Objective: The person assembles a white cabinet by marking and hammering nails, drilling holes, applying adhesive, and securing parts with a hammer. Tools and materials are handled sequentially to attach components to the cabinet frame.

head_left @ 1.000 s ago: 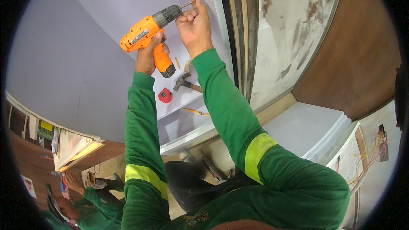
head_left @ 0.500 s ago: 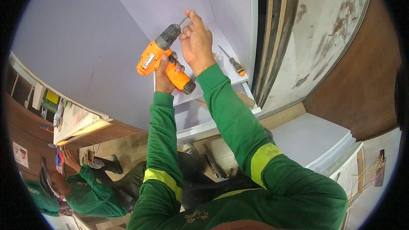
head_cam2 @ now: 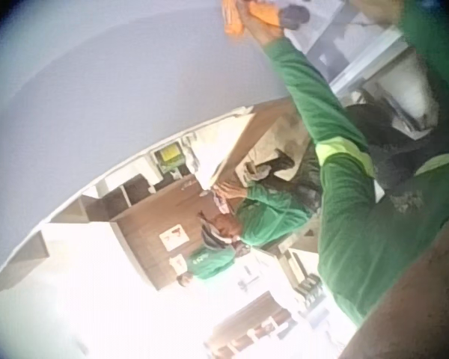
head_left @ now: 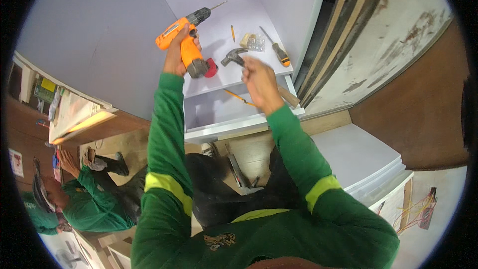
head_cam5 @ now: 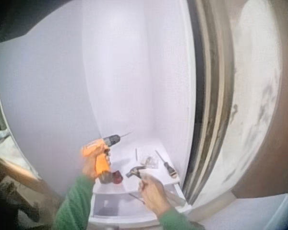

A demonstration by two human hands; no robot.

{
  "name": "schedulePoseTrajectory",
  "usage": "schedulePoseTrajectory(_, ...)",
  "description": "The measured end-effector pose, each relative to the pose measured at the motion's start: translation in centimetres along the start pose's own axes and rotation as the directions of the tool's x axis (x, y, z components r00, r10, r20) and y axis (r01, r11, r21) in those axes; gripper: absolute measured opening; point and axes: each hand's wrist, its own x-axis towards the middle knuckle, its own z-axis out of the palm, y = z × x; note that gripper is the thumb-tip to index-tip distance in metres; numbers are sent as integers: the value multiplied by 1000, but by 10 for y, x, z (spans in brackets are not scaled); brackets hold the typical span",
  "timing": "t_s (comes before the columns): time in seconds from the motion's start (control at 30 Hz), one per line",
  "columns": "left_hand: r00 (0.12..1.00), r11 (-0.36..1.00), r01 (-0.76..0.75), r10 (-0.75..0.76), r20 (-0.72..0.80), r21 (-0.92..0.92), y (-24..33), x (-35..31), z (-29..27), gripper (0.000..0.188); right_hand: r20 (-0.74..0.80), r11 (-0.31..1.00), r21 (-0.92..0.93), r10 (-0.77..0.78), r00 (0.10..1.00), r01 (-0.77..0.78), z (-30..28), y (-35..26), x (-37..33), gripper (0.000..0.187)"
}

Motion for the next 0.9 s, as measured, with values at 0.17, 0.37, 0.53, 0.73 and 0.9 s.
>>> schedulePoseTrajectory(0.17, 980, 982, 187, -185, -73, 23, -5, 87, -61, 42, -123, 979, -119, 152, 981, -167, -46, 39, -71, 23)
schedulePoseTrajectory(0.37, 978, 981, 193, -189, -90, 38, -34, 135, -124, 44, 14, 935, -355, 35, 999, -28, -59, 31, -61, 36)
schedulePoseTrajectory(0.53, 958, 979, 199, -187, -220, 37, -49, 131, -110, 41, 29, 943, -326, 85, 996, -70, -68, 6, -56, 31)
schedulePoseTrajectory(0.73, 911, 787, 388, -250, -327, 480, -30, 122, -130, 47, 70, 994, -94, 69, 995, -62, -75, -11, -54, 34)
schedulePoseTrajectory(0.9, 942, 380, 319, -32, -333, 868, -30, 121, -160, 58, 167, 988, -152, 19, 986, 7, -70, -22, -58, 33)
